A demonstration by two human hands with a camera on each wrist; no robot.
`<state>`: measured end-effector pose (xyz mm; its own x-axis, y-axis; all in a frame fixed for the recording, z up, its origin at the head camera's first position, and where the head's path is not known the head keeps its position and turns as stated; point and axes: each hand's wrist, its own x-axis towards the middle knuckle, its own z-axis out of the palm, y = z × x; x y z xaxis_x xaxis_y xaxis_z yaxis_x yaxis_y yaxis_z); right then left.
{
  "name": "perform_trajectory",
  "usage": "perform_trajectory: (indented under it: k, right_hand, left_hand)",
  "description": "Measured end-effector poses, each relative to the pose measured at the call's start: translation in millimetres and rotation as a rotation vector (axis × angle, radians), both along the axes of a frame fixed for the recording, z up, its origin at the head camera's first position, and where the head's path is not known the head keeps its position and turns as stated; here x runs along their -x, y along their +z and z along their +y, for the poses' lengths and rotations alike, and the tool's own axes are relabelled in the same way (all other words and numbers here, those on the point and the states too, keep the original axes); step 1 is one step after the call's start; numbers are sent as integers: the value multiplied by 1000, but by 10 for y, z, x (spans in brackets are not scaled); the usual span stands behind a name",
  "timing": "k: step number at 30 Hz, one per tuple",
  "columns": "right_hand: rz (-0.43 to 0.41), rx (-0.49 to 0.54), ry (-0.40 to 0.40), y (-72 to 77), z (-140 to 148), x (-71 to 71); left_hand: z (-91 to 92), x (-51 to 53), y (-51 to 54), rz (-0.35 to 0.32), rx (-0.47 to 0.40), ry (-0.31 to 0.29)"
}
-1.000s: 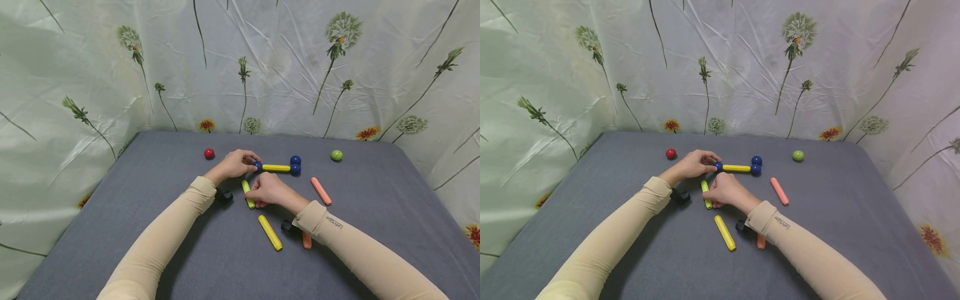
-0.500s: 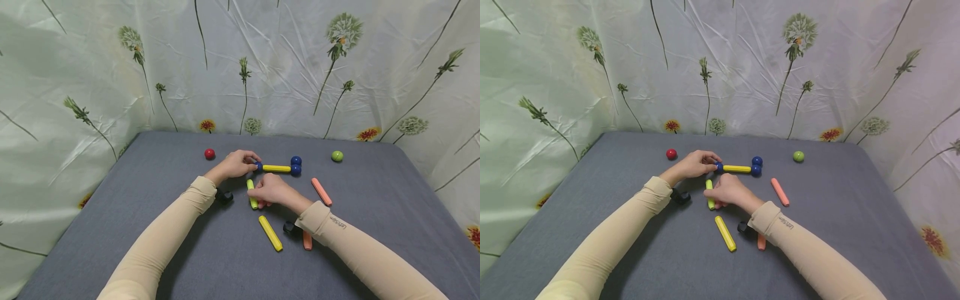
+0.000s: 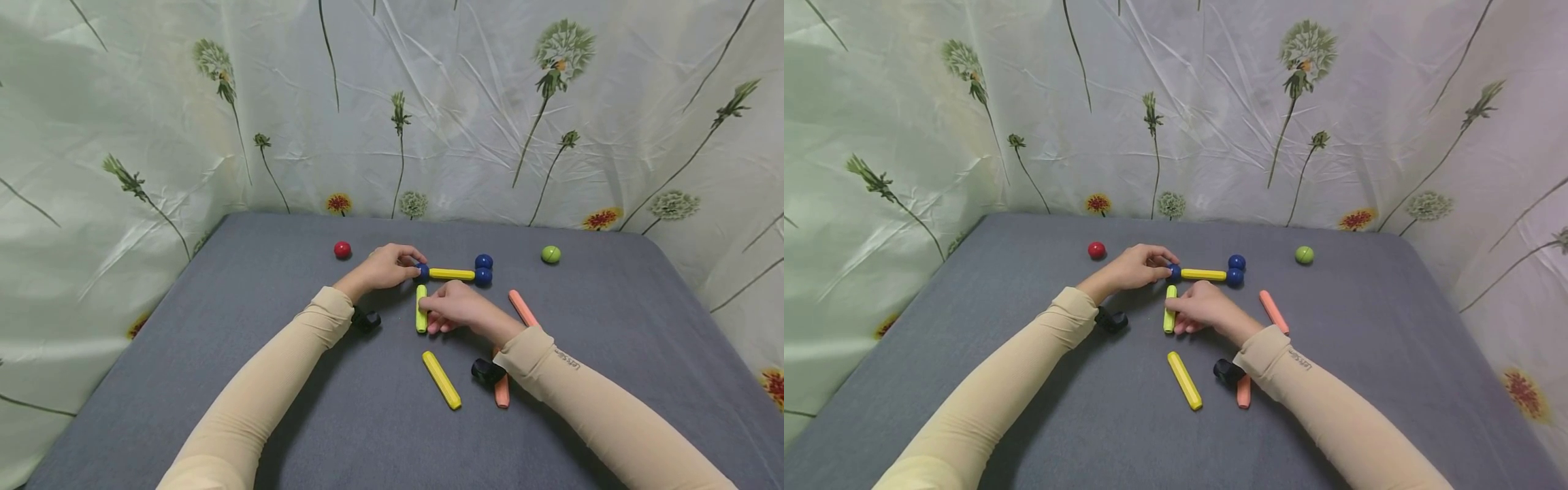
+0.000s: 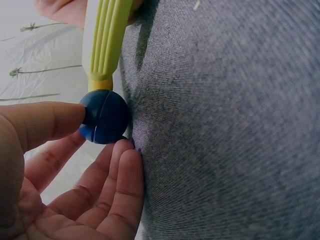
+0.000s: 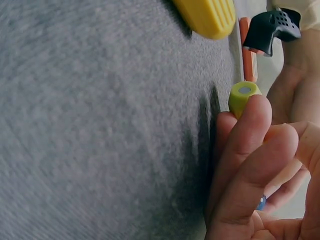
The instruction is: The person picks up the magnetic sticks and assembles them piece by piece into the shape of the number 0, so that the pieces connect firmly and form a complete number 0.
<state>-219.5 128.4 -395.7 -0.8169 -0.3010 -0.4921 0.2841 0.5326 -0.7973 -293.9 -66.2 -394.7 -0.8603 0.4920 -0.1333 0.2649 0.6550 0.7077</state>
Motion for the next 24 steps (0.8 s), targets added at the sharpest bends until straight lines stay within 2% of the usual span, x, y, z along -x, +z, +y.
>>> perform_trajectory:
  k: [13, 24]
  right_hand:
    - [-58, 79, -57, -19, 46, 88]
    - [-78, 81, -75, -3, 80, 128]
  left_hand:
    - [1, 1, 8, 16, 21, 8]
    - [12, -12, 3, 12, 22, 8]
